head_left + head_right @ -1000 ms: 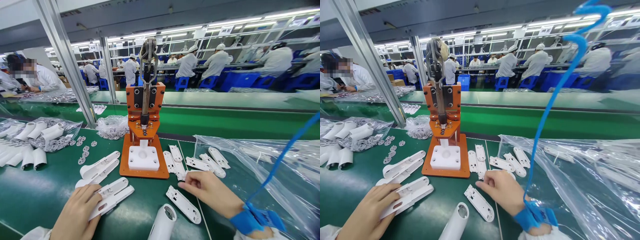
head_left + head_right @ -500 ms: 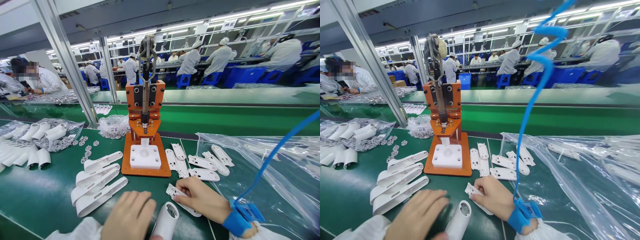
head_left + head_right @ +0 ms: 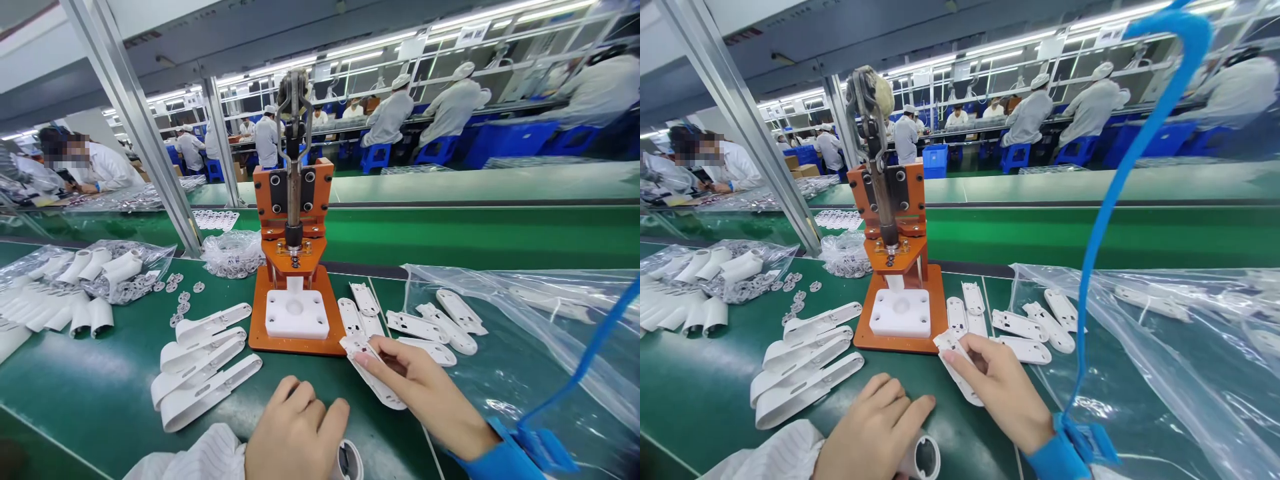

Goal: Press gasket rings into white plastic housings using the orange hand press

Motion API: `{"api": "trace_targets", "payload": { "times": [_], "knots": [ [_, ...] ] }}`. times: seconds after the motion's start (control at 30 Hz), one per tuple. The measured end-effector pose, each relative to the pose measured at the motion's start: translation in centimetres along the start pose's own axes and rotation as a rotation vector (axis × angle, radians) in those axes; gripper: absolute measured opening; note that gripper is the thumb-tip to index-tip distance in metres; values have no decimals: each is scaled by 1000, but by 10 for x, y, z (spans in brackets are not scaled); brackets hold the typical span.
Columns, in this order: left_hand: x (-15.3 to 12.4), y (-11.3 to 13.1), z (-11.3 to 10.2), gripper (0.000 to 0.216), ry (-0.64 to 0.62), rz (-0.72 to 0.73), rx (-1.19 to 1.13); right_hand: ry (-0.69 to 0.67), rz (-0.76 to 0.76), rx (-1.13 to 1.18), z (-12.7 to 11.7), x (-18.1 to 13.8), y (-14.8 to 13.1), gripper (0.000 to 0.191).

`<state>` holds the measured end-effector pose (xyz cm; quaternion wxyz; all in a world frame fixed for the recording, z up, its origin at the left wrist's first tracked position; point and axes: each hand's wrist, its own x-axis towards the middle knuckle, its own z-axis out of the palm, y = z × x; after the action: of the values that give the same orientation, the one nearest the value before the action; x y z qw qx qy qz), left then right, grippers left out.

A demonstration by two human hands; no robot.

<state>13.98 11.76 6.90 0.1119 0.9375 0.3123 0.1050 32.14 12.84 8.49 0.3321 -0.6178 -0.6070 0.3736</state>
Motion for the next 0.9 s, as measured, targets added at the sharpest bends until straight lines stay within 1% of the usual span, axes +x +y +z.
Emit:
{"api": "trace_targets", "payload": {
  "times": [0.03, 0.07, 0.13, 0.17, 0.2, 0.27, 0.3, 0.33, 0.4, 0.47, 0.53, 0.6, 0.63, 0.67, 0.73, 0.8, 0.83, 0.9],
  "knots": [
    [-1, -1, -4, 40, 20, -7, -61, -5, -11, 66, 0, -1, -1, 37],
    [-2, -3, -8, 39, 73, -15, -146, -15, -31, 144, -1, -1, -2, 36],
    [-7, -6, -19, 36, 242, -22, -382, -80, -78, 334, -1, -3, -4, 32],
    [-11, -8, -25, 33, 330, -15, -511, -149, -102, 446, 0, -4, -4, 28],
    [-15, -11, -29, 29, 408, -1, -636, -247, -107, 567, 3, -6, -5, 25],
    [-25, -17, -34, 25, 530, 12, -850, -493, -51, 817, 15, -11, -5, 25],
    [-30, -20, -34, 26, 581, -10, -943, -607, -5, 932, 25, -13, -6, 26],
    [-34, -22, -32, 29, 619, -50, -1034, -692, 39, 1028, 35, -16, -7, 27],
    [-42, -26, -25, 35, 644, -166, -1227, -780, 111, 1136, 54, -20, -9, 30],
    [-47, -28, -18, 40, 593, -275, -1394, -769, 147, 1152, 66, -22, -11, 37],
    [-49, -29, -15, 45, 482, -355, -1487, -684, 185, 1120, 69, -22, -10, 38],
    [-51, -31, -16, 45, 346, -425, -1514, -562, 214, 1026, 66, -20, -7, 32],
    [-51, -33, -17, 43, 278, -454, -1502, -521, 230, 958, 63, -19, -6, 30],
    [-51, -34, -19, 40, 216, -479, -1468, -513, 248, 889, 60, -19, -4, 30],
    [-51, -37, -23, 33, 131, -516, -1300, -559, 264, 776, 57, -20, 0, 31],
    [-48, -37, -26, 28, 53, -531, -1023, -618, 269, 685, 57, -22, 2, 32],
    [-45, -37, -28, 26, -14, -514, -879, -643, 276, 636, 58, -22, 2, 31],
    [-40, -34, -31, 19, -188, -427, -639, -659, 299, 544, 59, -23, 2, 27]
  ]
}}
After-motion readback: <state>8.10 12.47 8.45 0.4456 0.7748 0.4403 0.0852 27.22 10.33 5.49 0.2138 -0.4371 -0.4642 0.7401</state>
